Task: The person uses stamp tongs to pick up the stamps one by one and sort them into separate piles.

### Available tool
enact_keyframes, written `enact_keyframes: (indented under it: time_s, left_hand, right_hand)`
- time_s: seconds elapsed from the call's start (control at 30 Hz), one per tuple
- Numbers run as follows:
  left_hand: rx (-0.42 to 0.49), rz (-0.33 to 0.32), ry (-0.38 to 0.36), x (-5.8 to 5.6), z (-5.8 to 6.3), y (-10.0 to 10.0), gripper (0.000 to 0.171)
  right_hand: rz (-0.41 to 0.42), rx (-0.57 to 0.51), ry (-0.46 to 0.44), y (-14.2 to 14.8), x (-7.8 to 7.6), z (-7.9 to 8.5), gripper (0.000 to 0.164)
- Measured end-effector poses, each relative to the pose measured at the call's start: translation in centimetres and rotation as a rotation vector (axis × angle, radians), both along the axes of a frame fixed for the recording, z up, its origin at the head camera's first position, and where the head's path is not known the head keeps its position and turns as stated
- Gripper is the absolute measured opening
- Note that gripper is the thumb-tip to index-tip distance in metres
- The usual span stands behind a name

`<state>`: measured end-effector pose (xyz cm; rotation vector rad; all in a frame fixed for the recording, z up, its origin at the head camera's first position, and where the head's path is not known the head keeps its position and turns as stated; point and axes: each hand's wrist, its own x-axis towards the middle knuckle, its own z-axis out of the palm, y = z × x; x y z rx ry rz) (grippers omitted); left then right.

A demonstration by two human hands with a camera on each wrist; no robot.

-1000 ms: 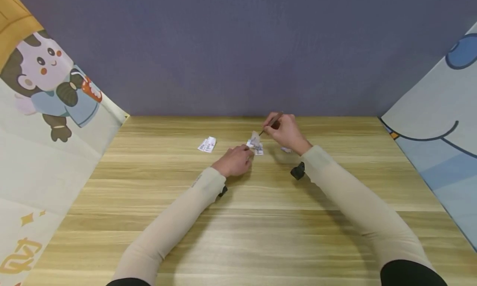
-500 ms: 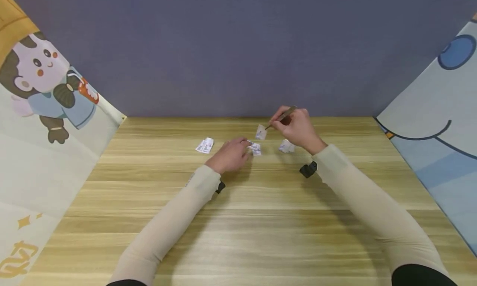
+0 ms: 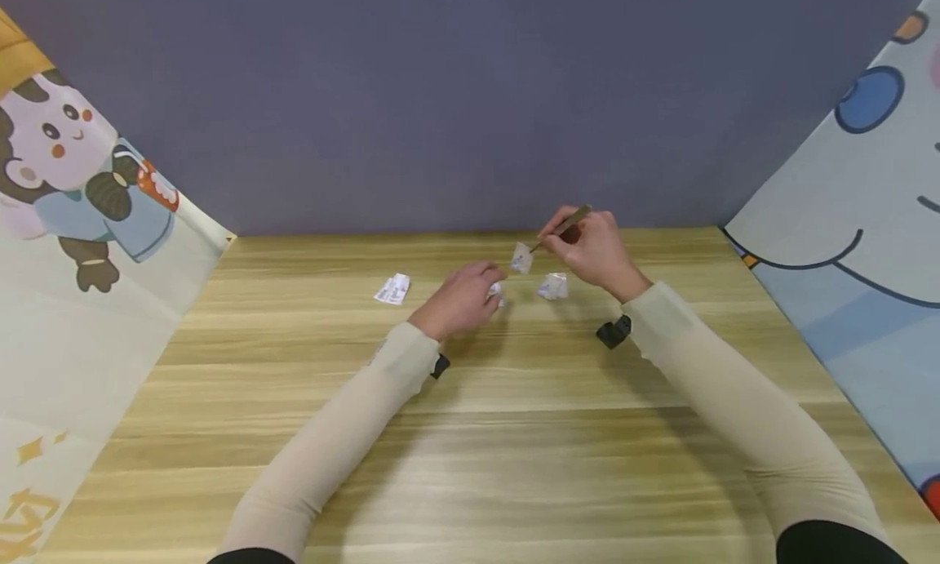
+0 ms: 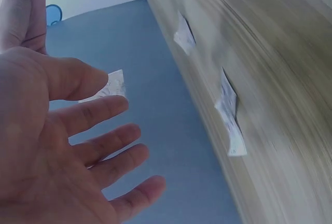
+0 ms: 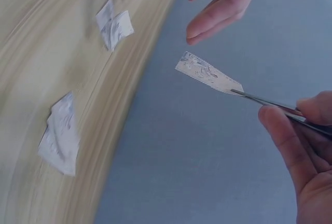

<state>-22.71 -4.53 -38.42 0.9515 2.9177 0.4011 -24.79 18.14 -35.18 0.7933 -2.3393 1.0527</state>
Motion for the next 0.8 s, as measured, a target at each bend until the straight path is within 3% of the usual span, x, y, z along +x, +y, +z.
enact_keyframes:
  time_s: [0.57,0.8]
  left_hand:
    - [-0.035,-0.036,-0.014,-0.4,-0.9,2.7,0.043]
    - [-0.042,-0.042,-0.027,-0.5,-1.2,3.6,0.042]
  right_hand:
    - [-0.082,0.027,-0.089,2.5,-0.5,-1.7,0.005]
    - [-0.122,0.045,-0.165,3.2,-1.0,-2.6,0.004]
